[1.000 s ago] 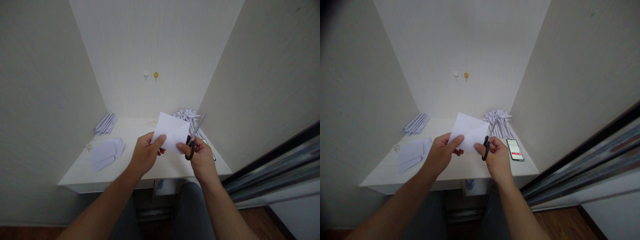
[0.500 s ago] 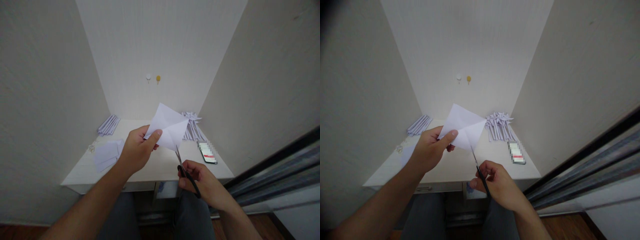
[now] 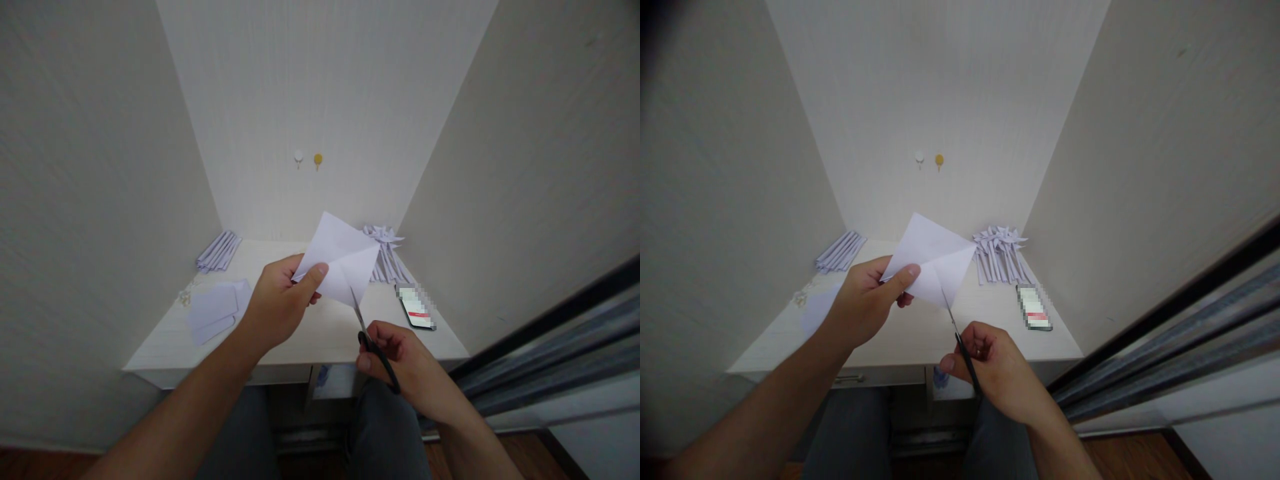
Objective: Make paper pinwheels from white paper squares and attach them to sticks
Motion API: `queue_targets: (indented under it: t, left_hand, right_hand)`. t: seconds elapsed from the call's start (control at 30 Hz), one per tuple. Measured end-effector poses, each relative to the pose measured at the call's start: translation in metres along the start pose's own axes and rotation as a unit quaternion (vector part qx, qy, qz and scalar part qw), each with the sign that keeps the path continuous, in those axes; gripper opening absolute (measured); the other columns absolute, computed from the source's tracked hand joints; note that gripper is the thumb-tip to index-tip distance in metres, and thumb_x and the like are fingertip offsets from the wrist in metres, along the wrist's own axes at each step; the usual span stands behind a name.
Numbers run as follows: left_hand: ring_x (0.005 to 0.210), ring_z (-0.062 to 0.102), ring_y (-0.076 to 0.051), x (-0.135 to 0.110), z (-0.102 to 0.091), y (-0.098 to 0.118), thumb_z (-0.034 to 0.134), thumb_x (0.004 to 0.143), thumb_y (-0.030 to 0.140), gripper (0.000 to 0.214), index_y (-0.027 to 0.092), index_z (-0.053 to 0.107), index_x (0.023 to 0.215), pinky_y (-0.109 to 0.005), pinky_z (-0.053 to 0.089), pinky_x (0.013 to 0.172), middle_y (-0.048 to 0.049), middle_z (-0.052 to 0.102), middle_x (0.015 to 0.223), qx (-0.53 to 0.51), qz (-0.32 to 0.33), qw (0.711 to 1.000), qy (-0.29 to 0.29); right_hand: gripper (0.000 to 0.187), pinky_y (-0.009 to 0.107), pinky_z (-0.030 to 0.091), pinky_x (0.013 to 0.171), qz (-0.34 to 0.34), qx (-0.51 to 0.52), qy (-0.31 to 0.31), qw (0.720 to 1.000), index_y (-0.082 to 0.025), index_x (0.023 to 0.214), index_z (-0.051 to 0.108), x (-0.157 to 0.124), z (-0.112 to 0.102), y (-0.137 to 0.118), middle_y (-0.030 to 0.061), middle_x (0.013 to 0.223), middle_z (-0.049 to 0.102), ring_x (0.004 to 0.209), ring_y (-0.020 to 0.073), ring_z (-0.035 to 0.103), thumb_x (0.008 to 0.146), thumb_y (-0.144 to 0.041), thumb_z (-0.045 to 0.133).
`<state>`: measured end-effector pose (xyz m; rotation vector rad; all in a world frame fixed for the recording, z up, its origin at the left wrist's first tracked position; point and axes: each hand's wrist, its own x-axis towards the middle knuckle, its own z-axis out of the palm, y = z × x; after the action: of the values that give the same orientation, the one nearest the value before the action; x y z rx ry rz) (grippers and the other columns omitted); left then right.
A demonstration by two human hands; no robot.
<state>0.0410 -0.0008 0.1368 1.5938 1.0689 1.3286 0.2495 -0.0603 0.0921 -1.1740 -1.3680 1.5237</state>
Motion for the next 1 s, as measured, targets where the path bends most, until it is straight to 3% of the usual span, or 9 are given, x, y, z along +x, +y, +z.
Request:
queue_targets:
  t: [0.13, 0.3, 0.57, 0.77, 1.0]
  left_hand:
    - [0.052, 0.053, -0.012, 0.001, 0.001, -0.001, 0.067, 0.089, 0.042, 0.033, 0.018, 0.064, 0.067, -0.024, 0.041, 0.050, 0.0026, 0.060, 0.056, -0.006, -0.003, 1.000, 0.001]
    - [0.051, 0.053, -0.012, 0.002, 0.002, -0.002, 0.068, 0.088, 0.043, 0.033, 0.018, 0.065, 0.067, -0.024, 0.042, 0.049, 0.0024, 0.059, 0.055, -0.020, -0.013, 1.000, 0.003]
    - [0.051, 0.054, -0.012, 0.001, 0.003, -0.008, 0.070, 0.087, 0.044, 0.033, 0.017, 0.066, 0.069, -0.024, 0.044, 0.049, 0.0017, 0.061, 0.054, -0.042, -0.035, 0.998, -0.005]
    - [0.051, 0.054, -0.012, -0.002, 0.006, -0.009, 0.070, 0.087, 0.045, 0.034, 0.017, 0.065, 0.069, -0.024, 0.044, 0.050, 0.0016, 0.061, 0.055, -0.048, -0.042, 0.998, -0.017]
    - [0.052, 0.055, -0.012, -0.005, 0.007, -0.012, 0.069, 0.088, 0.045, 0.035, 0.017, 0.065, 0.068, -0.025, 0.044, 0.051, 0.0014, 0.061, 0.056, -0.057, -0.050, 0.996, -0.037]
  right_hand:
    - [0.060, 0.025, 0.025, 0.052, 0.004, -0.013, 0.031, 0.999, -0.022, 0.061, 0.046, 0.001, 0.000, 0.002, -0.0086, 0.055, 0.045, 0.053, 0.0083, 0.033, 0.062, -0.056, 0.095]
    - [0.056, 0.025, 0.025, 0.051, 0.004, -0.058, 0.050, 0.997, -0.023, 0.059, 0.045, 0.001, -0.002, 0.003, -0.0057, 0.051, 0.051, 0.050, 0.0095, 0.037, 0.067, -0.056, 0.090]
    - [0.058, 0.023, 0.022, 0.050, -0.001, 0.005, 0.033, 0.999, -0.022, 0.064, 0.045, 0.004, -0.002, 0.007, -0.0090, 0.057, 0.044, 0.053, 0.0072, 0.031, 0.065, -0.052, 0.095]
    - [0.055, 0.024, 0.023, 0.052, -0.010, -0.011, 0.031, 0.999, -0.021, 0.068, 0.049, 0.006, -0.001, 0.006, -0.0075, 0.061, 0.047, 0.056, 0.0081, 0.033, 0.067, -0.054, 0.094]
    - [0.060, 0.025, 0.023, 0.051, -0.005, -0.031, 0.038, 0.999, -0.023, 0.064, 0.044, 0.006, 0.001, 0.002, -0.0083, 0.057, 0.044, 0.054, 0.0083, 0.032, 0.067, -0.059, 0.091]
